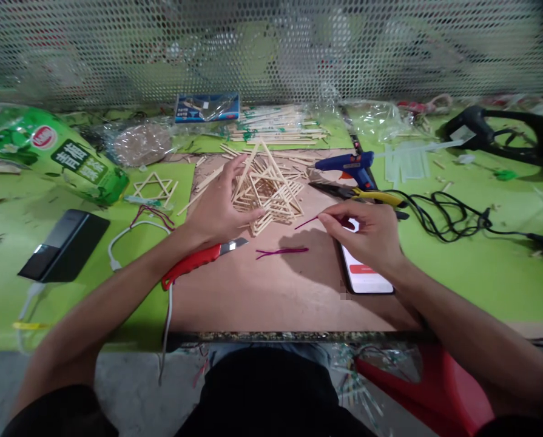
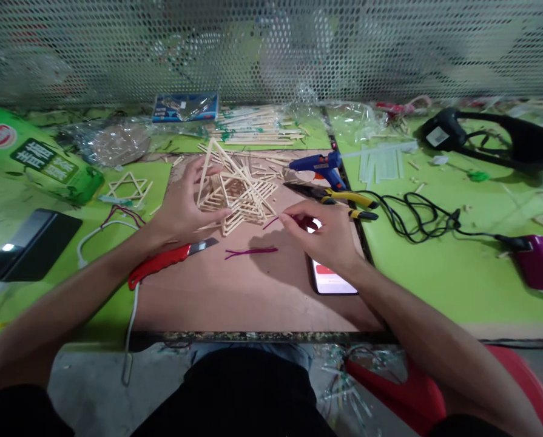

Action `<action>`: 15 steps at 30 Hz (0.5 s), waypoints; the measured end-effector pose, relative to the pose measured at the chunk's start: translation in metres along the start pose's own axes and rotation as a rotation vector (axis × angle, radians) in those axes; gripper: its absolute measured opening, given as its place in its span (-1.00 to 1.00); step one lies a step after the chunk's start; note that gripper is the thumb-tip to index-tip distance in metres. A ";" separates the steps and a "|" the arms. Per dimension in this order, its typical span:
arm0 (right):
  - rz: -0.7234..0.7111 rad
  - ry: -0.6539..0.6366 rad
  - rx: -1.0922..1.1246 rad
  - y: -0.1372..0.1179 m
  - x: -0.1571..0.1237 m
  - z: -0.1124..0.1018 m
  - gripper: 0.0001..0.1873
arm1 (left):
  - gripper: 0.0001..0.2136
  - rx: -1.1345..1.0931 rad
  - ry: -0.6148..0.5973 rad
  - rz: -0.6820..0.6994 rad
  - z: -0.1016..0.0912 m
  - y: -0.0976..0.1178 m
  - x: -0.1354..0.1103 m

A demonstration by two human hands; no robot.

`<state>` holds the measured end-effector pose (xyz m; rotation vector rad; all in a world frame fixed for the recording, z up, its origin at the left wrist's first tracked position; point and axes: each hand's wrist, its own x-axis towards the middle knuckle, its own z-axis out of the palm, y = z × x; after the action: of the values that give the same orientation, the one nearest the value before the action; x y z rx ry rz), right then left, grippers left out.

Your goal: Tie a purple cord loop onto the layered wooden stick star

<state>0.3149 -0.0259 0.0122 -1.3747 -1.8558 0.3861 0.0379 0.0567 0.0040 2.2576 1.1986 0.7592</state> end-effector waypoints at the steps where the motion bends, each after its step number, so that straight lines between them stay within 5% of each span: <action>1: -0.012 -0.004 -0.008 -0.002 0.000 0.000 -0.90 | -0.07 -0.011 0.003 -0.004 0.001 0.000 0.001; 15: -0.006 -0.051 0.004 -0.003 -0.001 0.002 -0.87 | -0.11 0.043 0.128 -0.038 0.004 -0.005 -0.002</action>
<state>0.3114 -0.0278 0.0128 -1.3679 -1.8992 0.4244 0.0370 0.0565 -0.0027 2.2424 1.3247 0.8832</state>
